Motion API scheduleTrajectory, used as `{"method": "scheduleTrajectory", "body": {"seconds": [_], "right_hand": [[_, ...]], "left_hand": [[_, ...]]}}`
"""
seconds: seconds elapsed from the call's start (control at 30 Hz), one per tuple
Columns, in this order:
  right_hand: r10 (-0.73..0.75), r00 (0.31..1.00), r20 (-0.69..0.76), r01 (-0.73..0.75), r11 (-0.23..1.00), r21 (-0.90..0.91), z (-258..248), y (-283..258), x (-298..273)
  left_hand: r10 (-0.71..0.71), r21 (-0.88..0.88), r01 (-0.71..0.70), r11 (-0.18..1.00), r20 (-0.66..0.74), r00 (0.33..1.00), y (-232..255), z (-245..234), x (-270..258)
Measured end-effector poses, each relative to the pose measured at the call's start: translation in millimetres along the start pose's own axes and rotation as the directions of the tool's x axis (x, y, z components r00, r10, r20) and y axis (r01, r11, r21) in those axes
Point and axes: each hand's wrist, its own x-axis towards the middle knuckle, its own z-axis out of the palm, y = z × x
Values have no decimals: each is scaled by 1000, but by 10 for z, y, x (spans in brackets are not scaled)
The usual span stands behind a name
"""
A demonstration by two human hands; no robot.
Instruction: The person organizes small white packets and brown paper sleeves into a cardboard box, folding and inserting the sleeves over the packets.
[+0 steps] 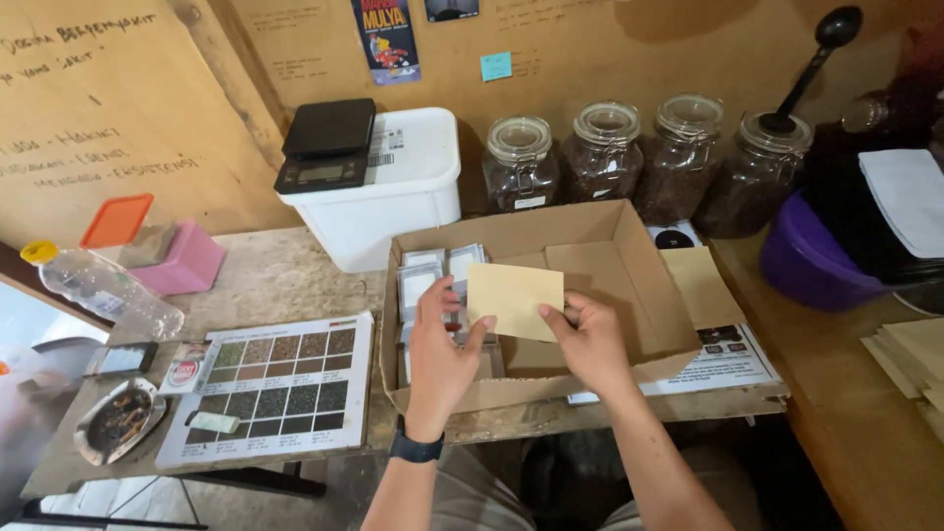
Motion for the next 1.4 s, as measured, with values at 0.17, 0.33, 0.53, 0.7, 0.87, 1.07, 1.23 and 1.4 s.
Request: {"method": "scheduleTrajectory", "body": {"seconds": [0.17,0.33,0.53,0.7,0.87,1.07,1.23,1.4], "right_hand": [[-114,979,172,124,991,-50,67,-37,-108],[-213,868,449,245,969,-15,2,-190,-152],[-261,785,562,260,962,83,-56,-208,-184],[-232,791,566,255,966,40,-38,-252,-196],[-216,801,559,248,969,20,-46,-192,-174],[-156,827,540,157,987,45,-28,-168,-203],[-162,833,528,169,985,37,-1,-157,-193],[-152,842,518,153,987,42,-21,-60,-178]], "left_hand": [[203,22,-205,979,75,976,-409,148,-3],[263,-161,-234,959,194,945,-324,40,-18],[300,-231,-252,940,201,933,-301,8,-30],[306,-226,-255,940,229,924,-261,-31,-38],[313,-254,-251,934,246,917,-223,-51,-49],[313,-263,-246,933,251,916,-192,-76,-66],[309,-249,-248,936,250,918,-221,-64,-81],[310,-251,-246,936,259,915,-181,-86,-88]]}}
